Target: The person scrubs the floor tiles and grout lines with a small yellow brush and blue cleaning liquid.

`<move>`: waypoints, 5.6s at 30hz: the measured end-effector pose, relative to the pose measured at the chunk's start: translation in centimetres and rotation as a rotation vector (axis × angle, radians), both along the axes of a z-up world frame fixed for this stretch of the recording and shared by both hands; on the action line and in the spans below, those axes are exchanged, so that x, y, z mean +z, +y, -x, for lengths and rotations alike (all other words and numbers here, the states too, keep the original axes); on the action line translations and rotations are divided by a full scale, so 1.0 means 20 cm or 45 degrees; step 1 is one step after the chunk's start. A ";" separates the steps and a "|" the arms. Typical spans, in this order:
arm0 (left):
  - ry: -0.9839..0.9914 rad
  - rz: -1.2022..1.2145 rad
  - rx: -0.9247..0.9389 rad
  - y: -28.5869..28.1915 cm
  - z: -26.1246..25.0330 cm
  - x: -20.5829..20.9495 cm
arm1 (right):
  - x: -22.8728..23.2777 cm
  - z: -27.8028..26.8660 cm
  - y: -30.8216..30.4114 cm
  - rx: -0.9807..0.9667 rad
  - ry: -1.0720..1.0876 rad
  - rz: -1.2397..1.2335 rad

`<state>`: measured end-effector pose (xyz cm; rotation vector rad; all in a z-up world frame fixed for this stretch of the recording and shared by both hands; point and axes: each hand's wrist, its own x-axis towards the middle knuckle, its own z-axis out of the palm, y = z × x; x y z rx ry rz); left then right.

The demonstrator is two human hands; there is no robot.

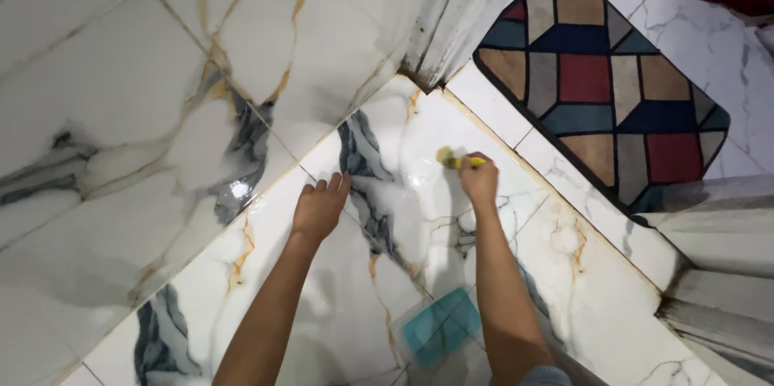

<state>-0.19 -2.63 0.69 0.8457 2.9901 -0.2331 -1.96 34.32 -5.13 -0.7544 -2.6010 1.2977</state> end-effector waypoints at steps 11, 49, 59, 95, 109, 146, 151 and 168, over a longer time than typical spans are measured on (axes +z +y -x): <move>0.026 -0.093 0.001 0.02 -0.01 -0.01 | -0.03 0.09 -0.09 0.127 0.112 0.215; 0.131 -0.136 -0.251 0.32 0.02 0.12 | -0.08 -0.83 0.10 -0.179 0.156 0.043; 0.027 -0.069 -0.428 0.59 -0.06 0.09 | -0.18 -1.01 0.65 -0.447 0.345 -0.079; -0.058 -0.048 -0.363 0.68 -0.08 0.15 | -0.22 -0.40 0.65 -0.203 0.439 -0.175; -0.094 -0.025 -0.222 0.46 -0.06 0.03 | -0.02 0.02 0.33 0.012 0.498 -0.117; 0.066 -0.072 -0.753 1.14 -0.18 0.11 | -0.16 -1.49 1.13 -0.643 0.551 -0.371; 0.185 -0.080 -0.913 1.23 -0.23 0.09 | -0.18 -1.87 1.40 -1.038 0.380 -0.395; 0.146 -0.033 -0.771 1.14 -0.19 0.22 | -0.12 -1.62 1.20 -0.719 0.592 -0.113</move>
